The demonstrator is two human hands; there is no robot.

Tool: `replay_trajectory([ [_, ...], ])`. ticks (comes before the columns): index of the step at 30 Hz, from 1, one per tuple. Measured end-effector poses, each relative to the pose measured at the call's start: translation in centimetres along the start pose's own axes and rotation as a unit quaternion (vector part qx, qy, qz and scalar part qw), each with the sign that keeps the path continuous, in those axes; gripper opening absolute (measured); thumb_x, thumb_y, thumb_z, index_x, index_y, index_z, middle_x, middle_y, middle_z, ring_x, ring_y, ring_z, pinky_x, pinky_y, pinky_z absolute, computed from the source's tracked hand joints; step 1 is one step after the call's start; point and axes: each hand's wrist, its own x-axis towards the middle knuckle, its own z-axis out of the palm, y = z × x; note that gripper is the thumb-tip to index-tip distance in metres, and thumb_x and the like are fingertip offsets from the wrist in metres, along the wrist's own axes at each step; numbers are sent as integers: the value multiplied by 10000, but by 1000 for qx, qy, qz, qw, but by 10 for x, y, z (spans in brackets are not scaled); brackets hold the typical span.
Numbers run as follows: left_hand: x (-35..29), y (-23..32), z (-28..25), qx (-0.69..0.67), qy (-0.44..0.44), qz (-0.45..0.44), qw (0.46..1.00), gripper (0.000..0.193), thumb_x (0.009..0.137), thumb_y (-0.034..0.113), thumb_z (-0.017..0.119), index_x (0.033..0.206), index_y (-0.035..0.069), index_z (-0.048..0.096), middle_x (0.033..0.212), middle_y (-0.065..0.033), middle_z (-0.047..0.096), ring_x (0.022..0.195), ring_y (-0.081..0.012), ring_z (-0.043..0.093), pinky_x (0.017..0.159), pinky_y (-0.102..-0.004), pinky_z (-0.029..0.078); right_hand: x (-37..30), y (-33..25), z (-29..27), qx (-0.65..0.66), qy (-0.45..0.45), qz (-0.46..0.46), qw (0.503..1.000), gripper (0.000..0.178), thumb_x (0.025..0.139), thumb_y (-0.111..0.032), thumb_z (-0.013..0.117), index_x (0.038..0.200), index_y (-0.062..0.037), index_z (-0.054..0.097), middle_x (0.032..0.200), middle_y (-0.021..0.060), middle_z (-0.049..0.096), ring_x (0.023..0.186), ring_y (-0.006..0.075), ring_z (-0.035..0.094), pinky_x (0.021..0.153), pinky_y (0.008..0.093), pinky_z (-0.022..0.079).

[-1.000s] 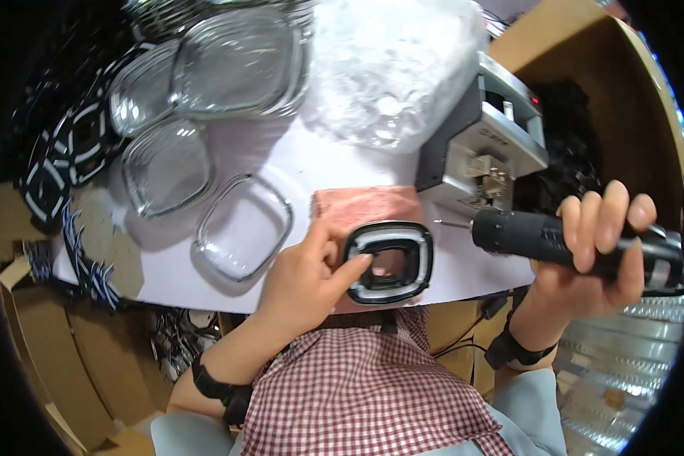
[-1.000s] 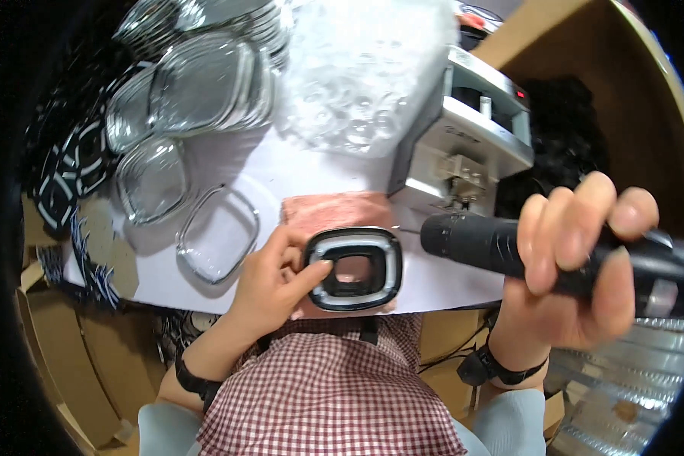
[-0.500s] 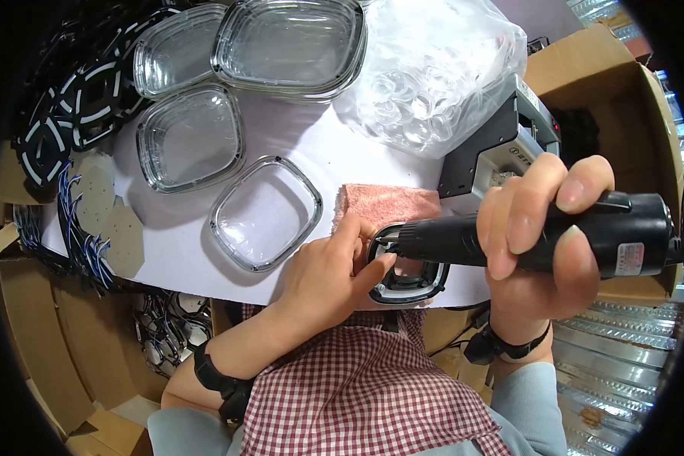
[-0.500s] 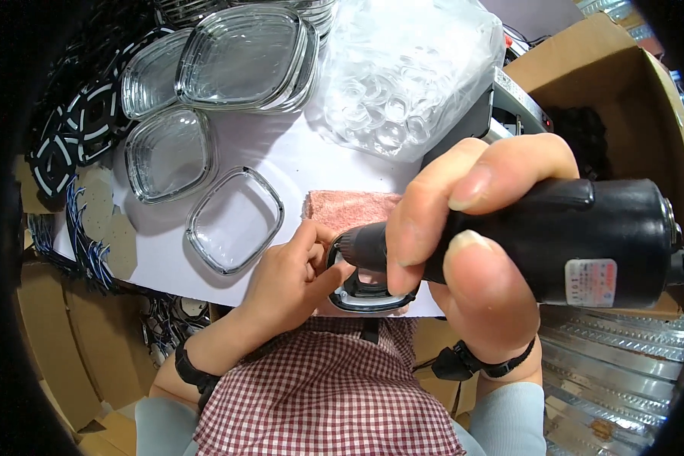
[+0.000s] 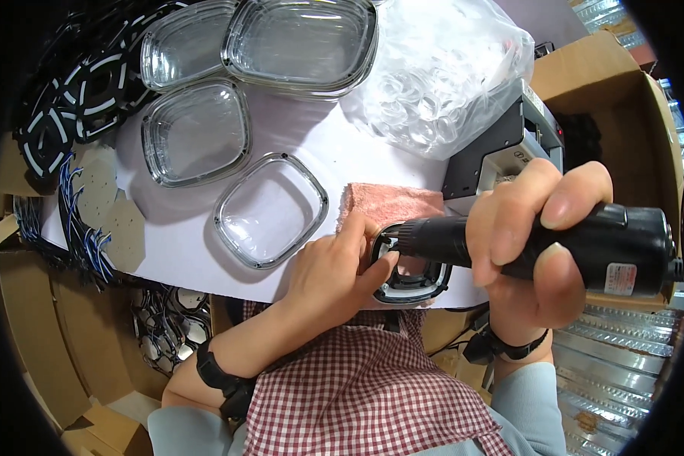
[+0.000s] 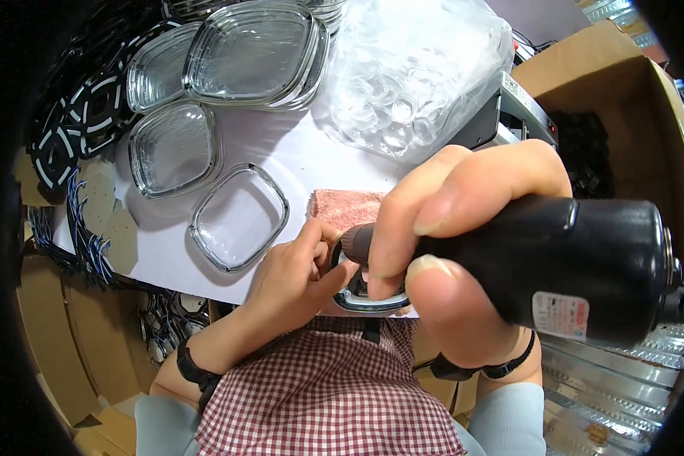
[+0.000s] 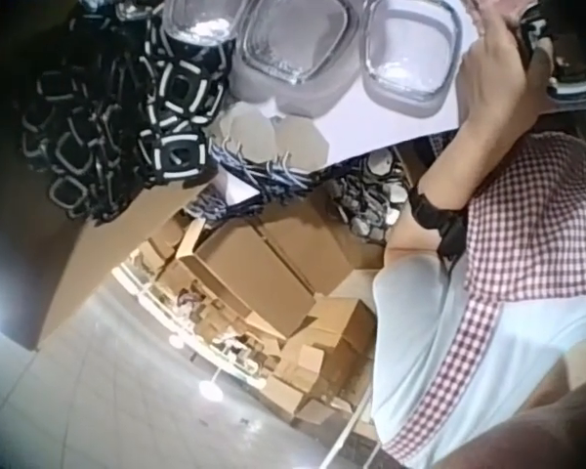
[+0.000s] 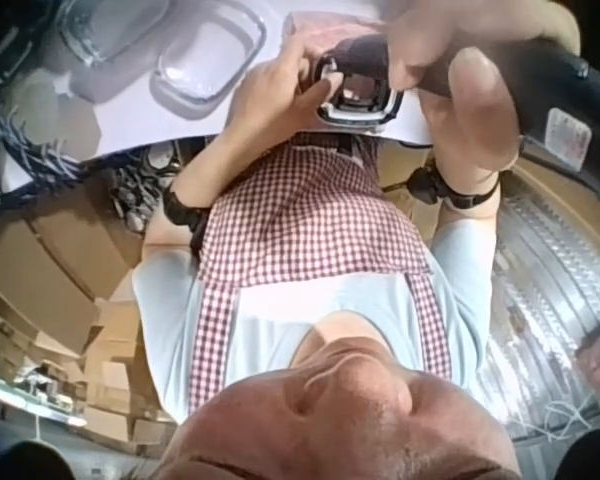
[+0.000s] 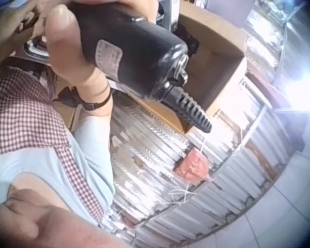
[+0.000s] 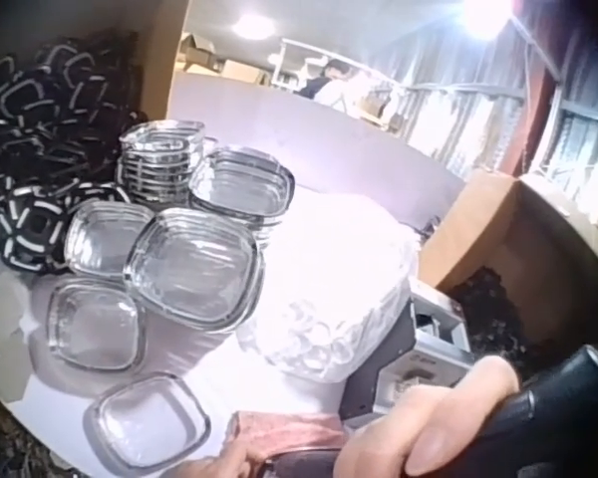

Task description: Assembling electronic components into plastic housings using an electric screwdriver.

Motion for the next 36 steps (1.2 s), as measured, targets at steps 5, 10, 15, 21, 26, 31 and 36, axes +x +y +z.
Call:
replay_trajectory([
  [5,0,1,0,5,6,6,1000,303,875,189,697,1057,30,515,608,-63,571,513,-167,550,492,-306,395,3,0,1,-14,10,6,1000,302,901,-235,677,1035,-104,441,783,81,543,536,134,535,538,244,476],
  [10,1,1,-1,12,-10,-5,1000,289,892,280,660,1013,73,499,626,-92,621,564,-301,642,515,-412,471,3,3,4,-9,21,19,1000,314,892,-240,686,1031,-104,440,782,80,545,537,134,538,544,250,486],
  [15,4,-11,10,14,22,18,1000,300,877,251,677,1019,67,486,641,-108,629,584,-327,649,528,-426,484,10,8,13,-47,-33,13,998,360,845,-197,776,993,-84,468,799,98,580,555,145,565,563,264,512],
  [21,6,-15,13,-7,41,30,999,324,856,230,694,1019,55,475,672,-128,633,619,-347,653,551,-440,493,10,4,12,-70,-53,43,995,312,807,-130,784,903,-85,490,700,50,563,566,150,562,556,265,474],
  [26,-1,-12,10,4,42,14,999,325,852,229,698,1019,57,479,672,-122,624,617,-336,645,551,-428,482,7,11,26,-27,-25,54,998,267,813,-111,728,891,-81,475,676,46,543,561,135,525,563,290,461],
  [31,-2,0,3,12,21,6,1000,320,851,232,698,1022,63,486,664,-110,611,603,-320,632,543,-409,462,14,-3,7,-91,-128,58,986,280,786,-50,728,936,-66,492,704,81,581,599,147,557,599,278,511],
  [36,2,9,3,4,5,-41,999,313,880,271,677,1014,43,511,600,-92,577,534,-259,597,511,-380,430,-2,-43,-41,70,42,-111,990,248,859,-105,654,1033,-61,482,861,70,532,617,144,522,578,272,451],
])
